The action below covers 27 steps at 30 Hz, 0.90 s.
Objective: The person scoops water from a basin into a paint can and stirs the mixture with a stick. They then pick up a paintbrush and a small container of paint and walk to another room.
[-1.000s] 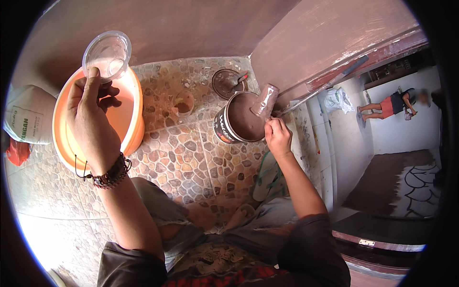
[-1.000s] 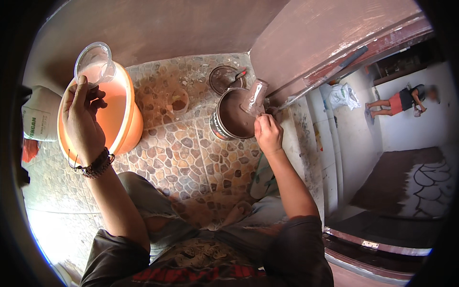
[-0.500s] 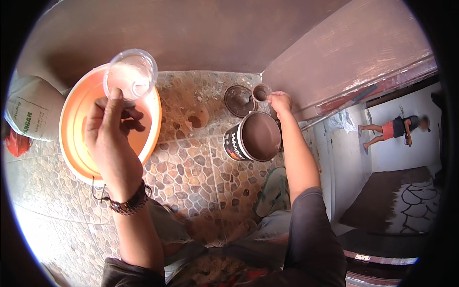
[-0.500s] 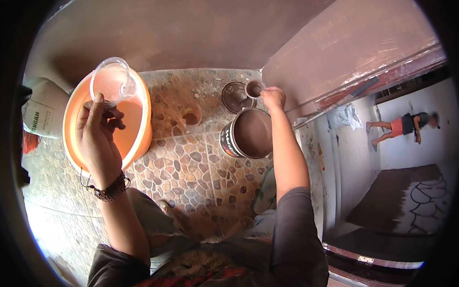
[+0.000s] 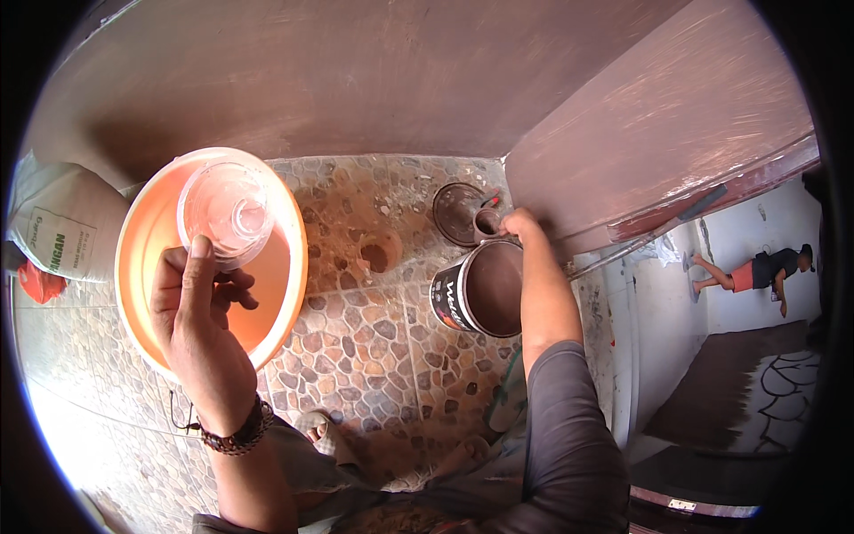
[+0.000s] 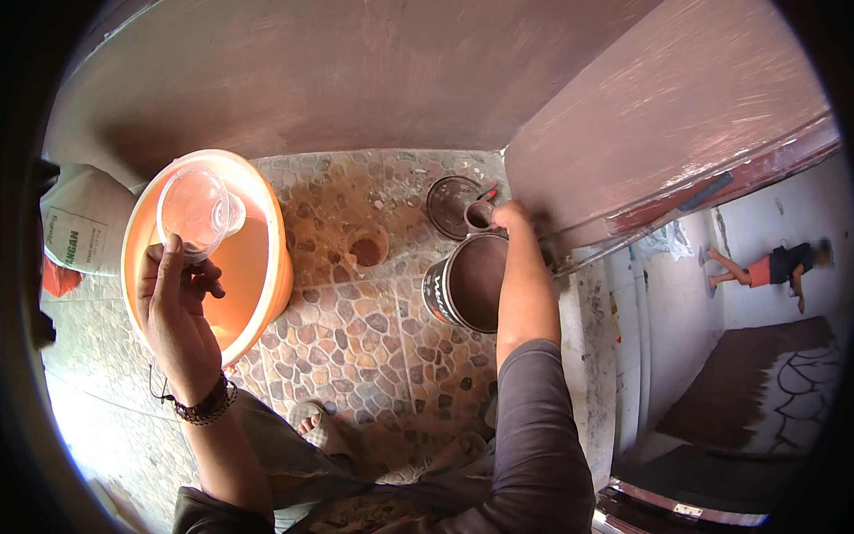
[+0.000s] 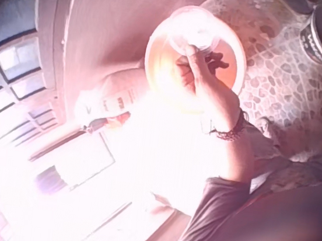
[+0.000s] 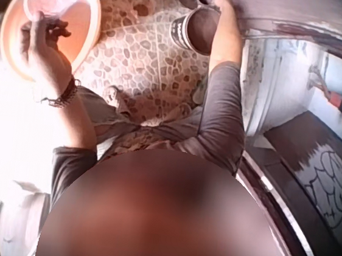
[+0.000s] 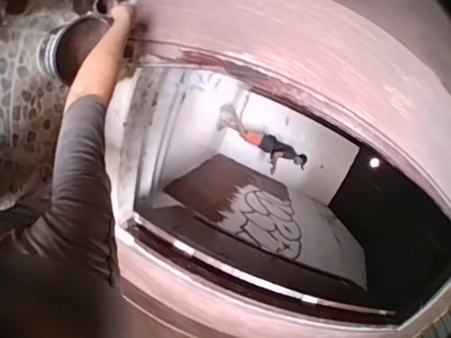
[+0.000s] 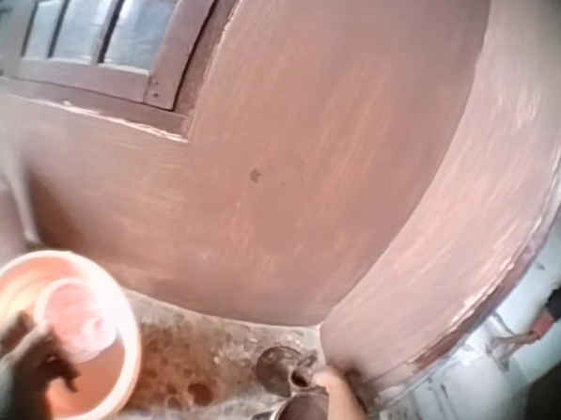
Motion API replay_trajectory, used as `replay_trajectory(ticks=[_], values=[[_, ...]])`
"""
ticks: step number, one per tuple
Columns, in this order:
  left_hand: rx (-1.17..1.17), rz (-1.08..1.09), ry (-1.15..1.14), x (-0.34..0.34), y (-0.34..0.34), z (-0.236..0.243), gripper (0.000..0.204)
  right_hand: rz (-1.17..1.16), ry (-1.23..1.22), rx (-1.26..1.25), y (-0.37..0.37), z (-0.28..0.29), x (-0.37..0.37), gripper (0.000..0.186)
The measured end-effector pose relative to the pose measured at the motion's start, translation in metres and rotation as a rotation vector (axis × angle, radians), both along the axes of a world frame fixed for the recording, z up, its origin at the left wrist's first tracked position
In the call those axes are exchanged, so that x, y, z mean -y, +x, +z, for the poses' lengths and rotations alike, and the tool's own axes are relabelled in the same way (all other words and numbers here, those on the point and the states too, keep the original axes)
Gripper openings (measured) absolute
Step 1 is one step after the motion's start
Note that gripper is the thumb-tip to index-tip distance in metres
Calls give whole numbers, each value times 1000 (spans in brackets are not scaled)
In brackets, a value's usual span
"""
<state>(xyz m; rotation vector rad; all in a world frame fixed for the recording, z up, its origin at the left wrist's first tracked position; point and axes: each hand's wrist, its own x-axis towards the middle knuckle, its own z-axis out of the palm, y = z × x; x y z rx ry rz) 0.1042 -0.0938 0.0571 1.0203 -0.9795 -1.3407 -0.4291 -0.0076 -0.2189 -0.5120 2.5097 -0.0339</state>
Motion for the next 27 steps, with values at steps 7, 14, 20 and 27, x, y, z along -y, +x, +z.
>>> replay_trajectory(ticks=[7, 14, 20, 27], values=[[4, 2, -7, 1, 5, -2, 20, -66, -179, 30, 5, -14, 8, 30], [22, -15, 1, -1, 1, -3, 20, -116, -271, 61, 4, -15, 4, 27], [51, -31, 6, -1, -2, -3, 20, -178, -360, 124, 6, -4, -14, 14], [54, -49, -51, 7, -2, -7, 19, -173, -381, 185, -11, 1, -26, 24]])
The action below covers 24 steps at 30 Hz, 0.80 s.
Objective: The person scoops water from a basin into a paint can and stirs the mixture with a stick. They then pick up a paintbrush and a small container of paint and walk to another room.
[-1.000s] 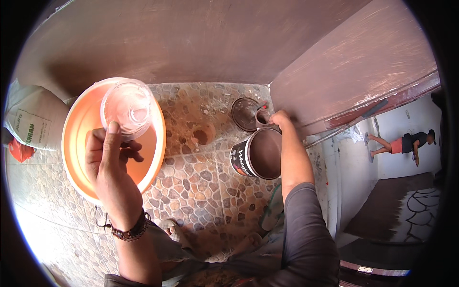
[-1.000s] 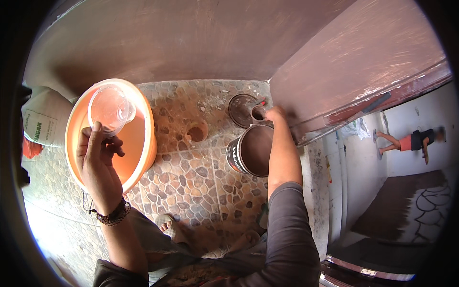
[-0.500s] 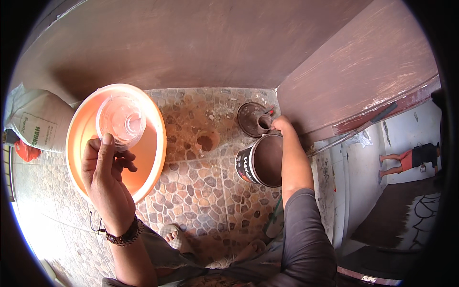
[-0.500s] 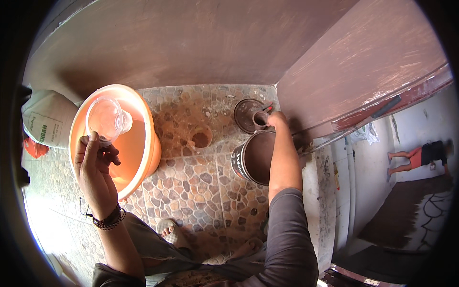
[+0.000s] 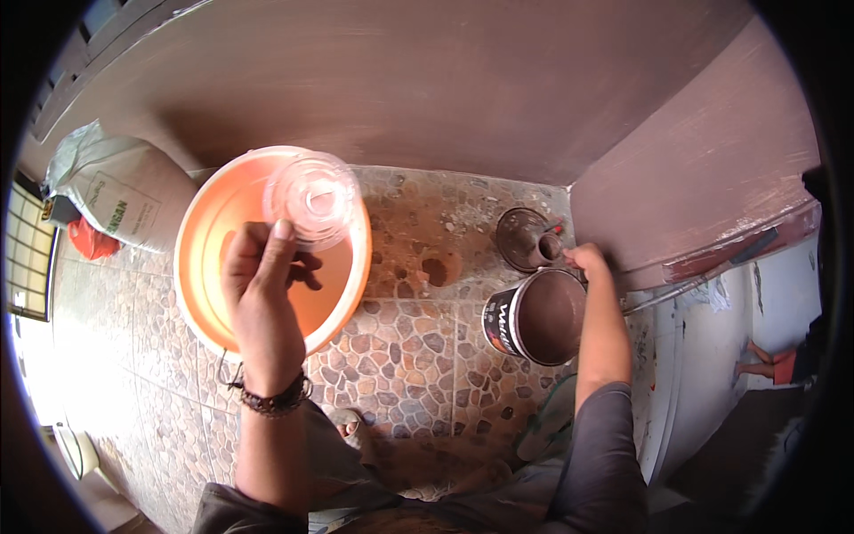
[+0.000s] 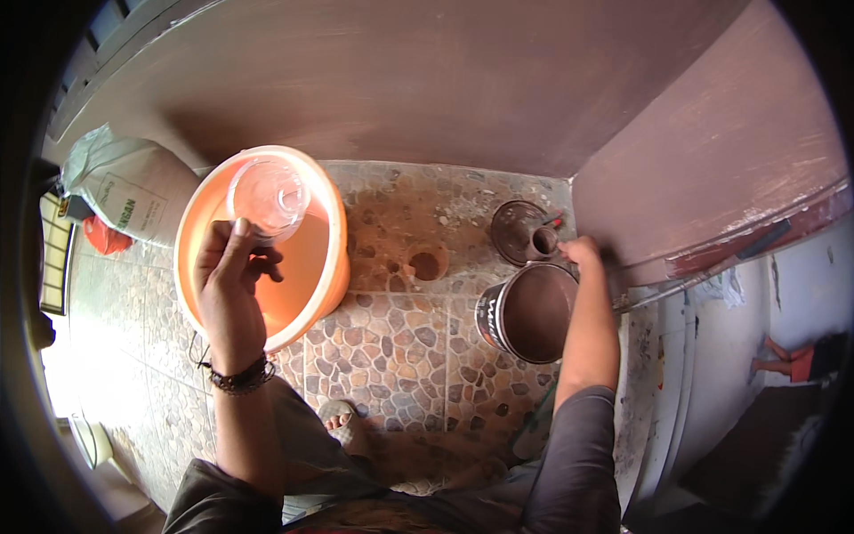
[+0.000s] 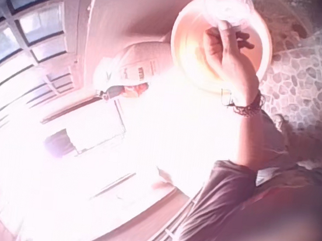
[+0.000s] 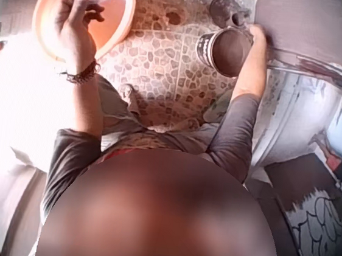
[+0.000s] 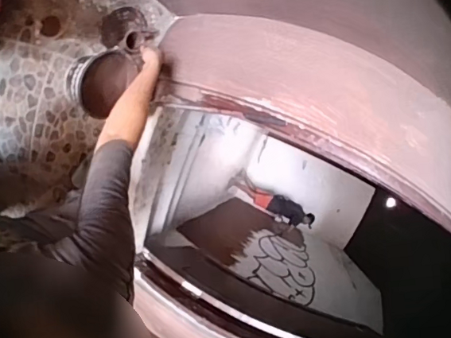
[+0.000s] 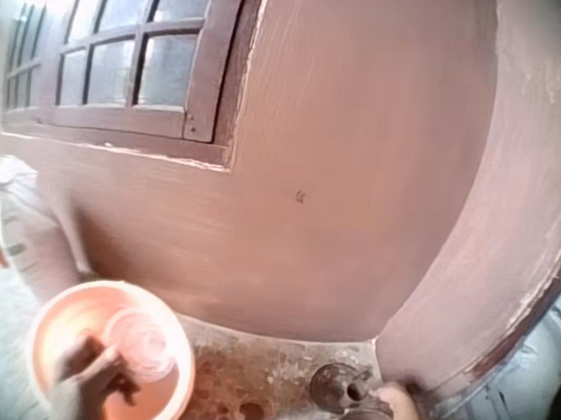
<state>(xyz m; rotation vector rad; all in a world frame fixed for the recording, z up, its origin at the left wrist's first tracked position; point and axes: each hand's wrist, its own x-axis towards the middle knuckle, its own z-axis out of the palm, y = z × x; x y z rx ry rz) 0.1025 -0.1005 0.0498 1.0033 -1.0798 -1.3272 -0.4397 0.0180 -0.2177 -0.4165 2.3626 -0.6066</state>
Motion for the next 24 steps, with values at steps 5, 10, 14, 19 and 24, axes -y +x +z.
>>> replay_trajectory(ticks=[5, 10, 14, 19, 24], values=[[19, -26, 3, 3, 5, -3, 19, 185, 118, -439, 10, 49, -1, 43], [-6, -21, -17, 12, 13, -6, 18, 46, -426, -323, 81, 171, -31, 43], [-99, -76, -58, 21, 19, -12, 19, 55, -631, -235, 143, 272, -99, 35], [-90, -12, 24, 20, 17, -6, 18, -250, -585, -267, 212, 311, -178, 32], [317, -25, -289, 7, 15, 12, 20, -119, -436, 79, 282, 251, -203, 33]])
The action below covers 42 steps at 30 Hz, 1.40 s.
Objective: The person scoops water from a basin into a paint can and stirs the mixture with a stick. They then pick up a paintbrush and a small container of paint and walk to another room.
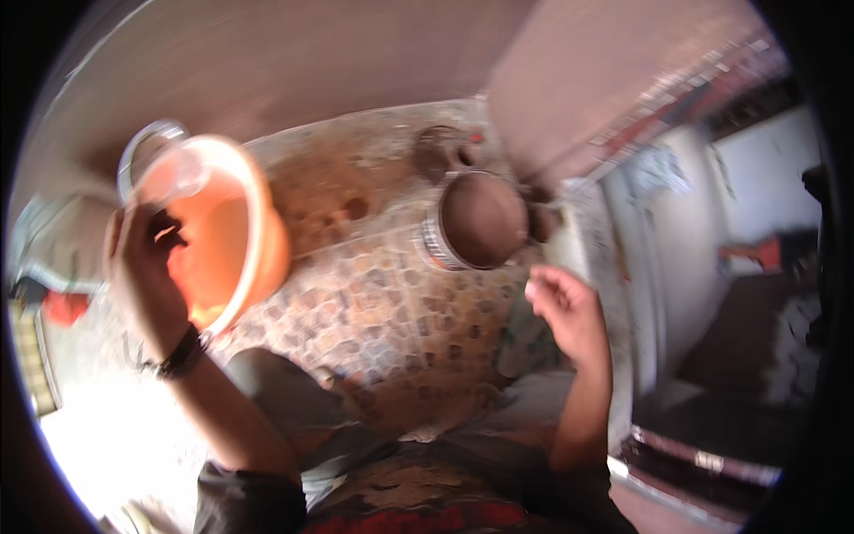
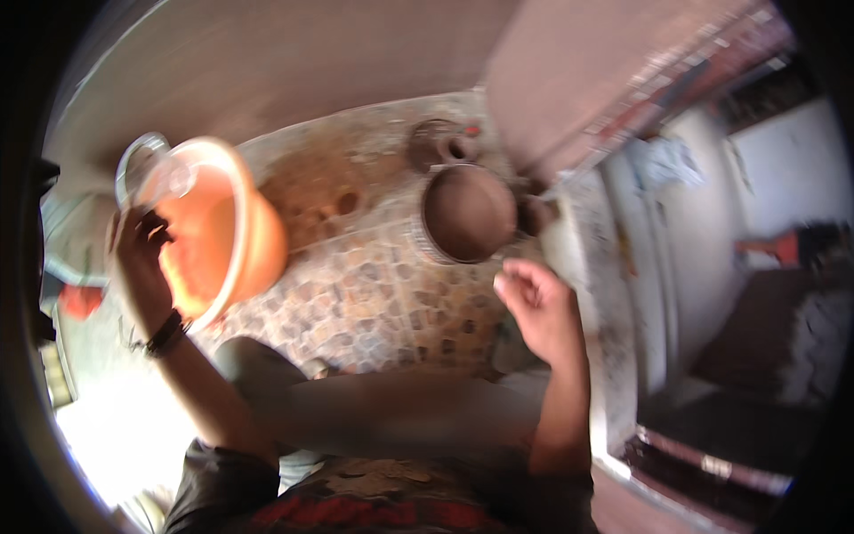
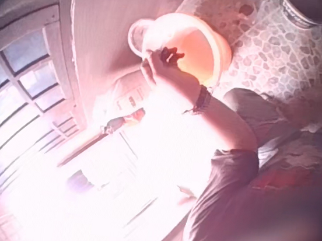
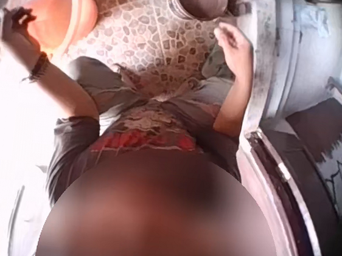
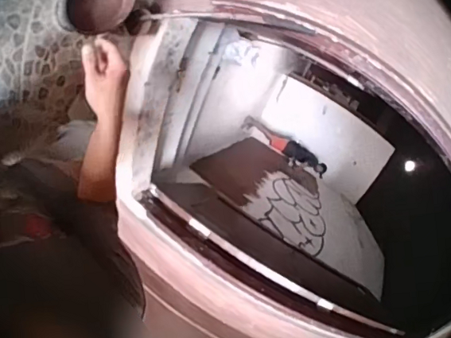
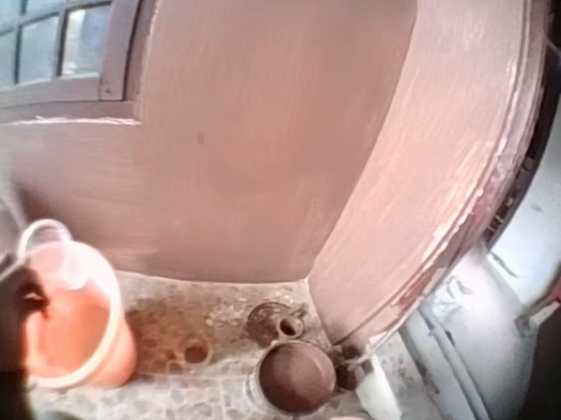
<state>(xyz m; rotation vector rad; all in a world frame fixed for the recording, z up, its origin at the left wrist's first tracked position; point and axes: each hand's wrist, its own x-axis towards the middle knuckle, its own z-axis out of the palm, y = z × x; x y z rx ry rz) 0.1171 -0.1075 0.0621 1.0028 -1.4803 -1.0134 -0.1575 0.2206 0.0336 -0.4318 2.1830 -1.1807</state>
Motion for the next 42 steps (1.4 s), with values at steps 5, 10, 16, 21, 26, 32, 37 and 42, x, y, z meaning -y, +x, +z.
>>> replay_trajectory(ticks=[5, 10, 16, 21, 26, 32, 37, 42], values=[[106, -7, -40, 20, 31, 4, 19, 838, 364, -65, 13, -18, 2, 56], [947, -27, -241, 74, 54, -60, 26, 787, 293, -146, 14, -20, -3, 55], [1383, -225, -176, 132, 59, -178, 20, 766, 322, -134, 13, -16, -27, 59], [1418, -343, -112, 148, 58, -235, 23, 720, 362, -160, 15, -17, -35, 60], [1393, -422, 163, 143, 41, -258, 22, 722, 393, -191, 19, -18, -33, 58], [1191, -489, 270, 138, 38, -242, 22, 735, 374, -189, 18, -18, -23, 57], [836, -528, 547, 157, 59, -199, 23, 697, 319, -184, 15, -12, -25, 57], [410, -505, 497, 154, 72, -159, 17, 703, 276, -219, 9, -7, -31, 56]])
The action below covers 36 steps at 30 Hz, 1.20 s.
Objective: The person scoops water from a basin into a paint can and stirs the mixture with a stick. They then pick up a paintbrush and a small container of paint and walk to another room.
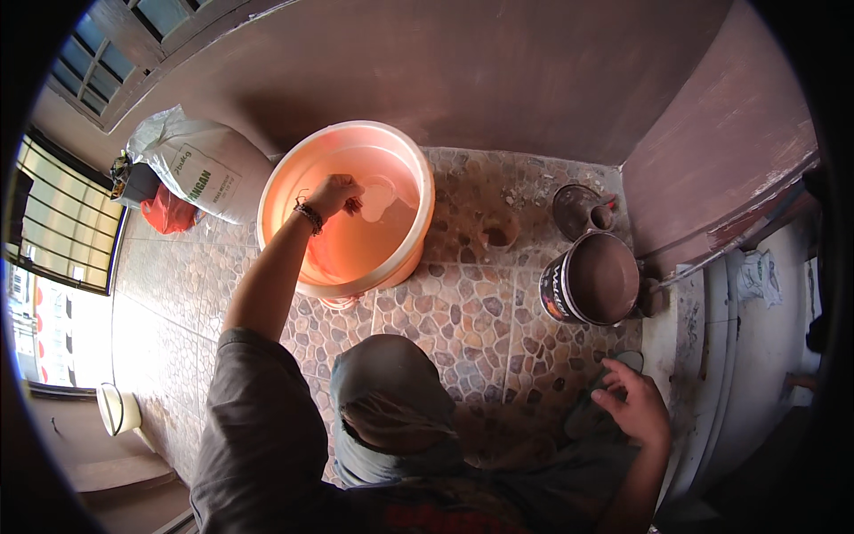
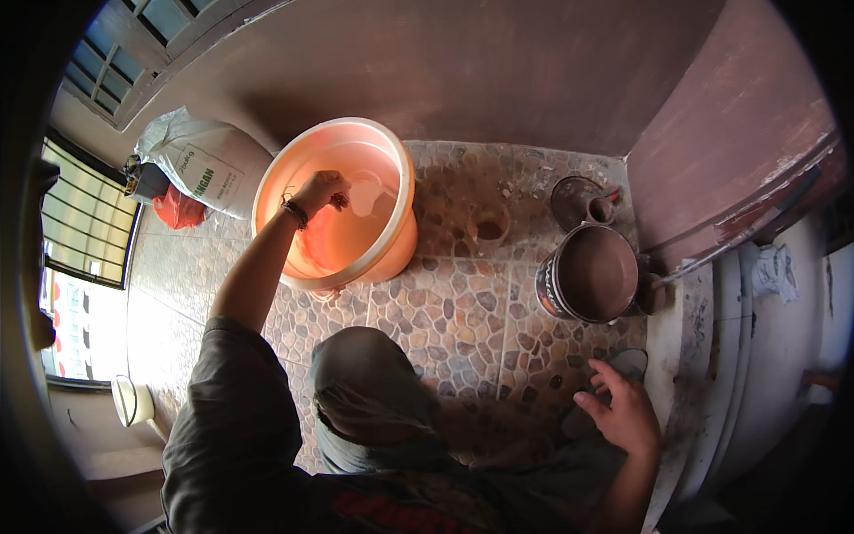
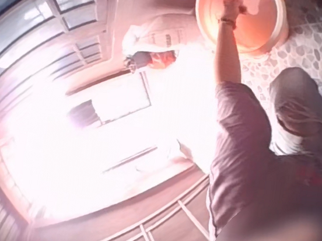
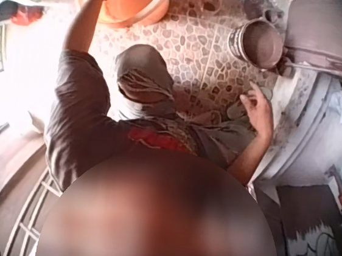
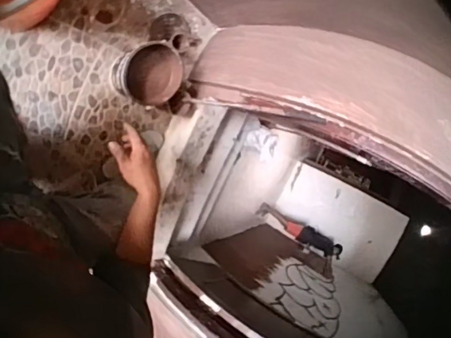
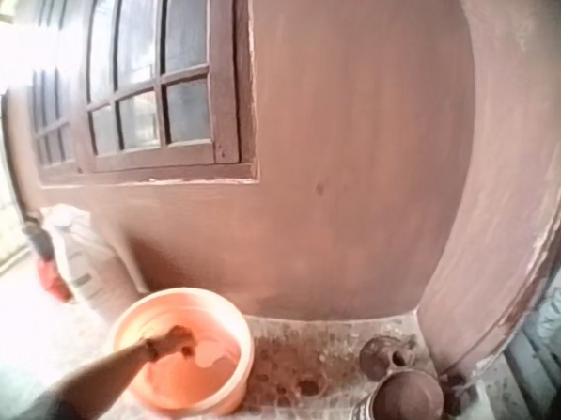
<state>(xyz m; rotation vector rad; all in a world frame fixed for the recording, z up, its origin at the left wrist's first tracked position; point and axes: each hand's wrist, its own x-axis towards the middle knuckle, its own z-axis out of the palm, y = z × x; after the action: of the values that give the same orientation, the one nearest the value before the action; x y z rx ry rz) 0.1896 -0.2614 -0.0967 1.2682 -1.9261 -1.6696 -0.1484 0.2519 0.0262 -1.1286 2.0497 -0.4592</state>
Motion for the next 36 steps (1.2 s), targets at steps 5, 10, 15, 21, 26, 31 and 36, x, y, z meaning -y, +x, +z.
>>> replay_trajectory(ticks=[5, 10, 15, 21, 26, 31, 36], values=[[-169, -6, -108, -18, 1, 67, 19, 0, -46, -16, -2, 7, -3, 56], [-245, -47, -202, -53, -32, 129, 19, 8, -130, -18, -2, 22, -9, 54], [-308, -139, -106, -98, -100, 159, 18, 71, -317, -56, 9, 33, -24, 48], [-414, -321, -21, -163, -195, 152, 18, 235, -308, -136, 20, 38, -40, 48], [-409, -465, 9, -214, -269, 133, 17, 272, -200, -116, 19, 38, -54, 53], [-417, -486, 45, -257, -330, 110, 19, 260, -273, -121, 12, 35, -70, 56], [-257, -510, -74, -286, -367, 88, 19, 248, -299, -114, 5, 34, -81, 53]])
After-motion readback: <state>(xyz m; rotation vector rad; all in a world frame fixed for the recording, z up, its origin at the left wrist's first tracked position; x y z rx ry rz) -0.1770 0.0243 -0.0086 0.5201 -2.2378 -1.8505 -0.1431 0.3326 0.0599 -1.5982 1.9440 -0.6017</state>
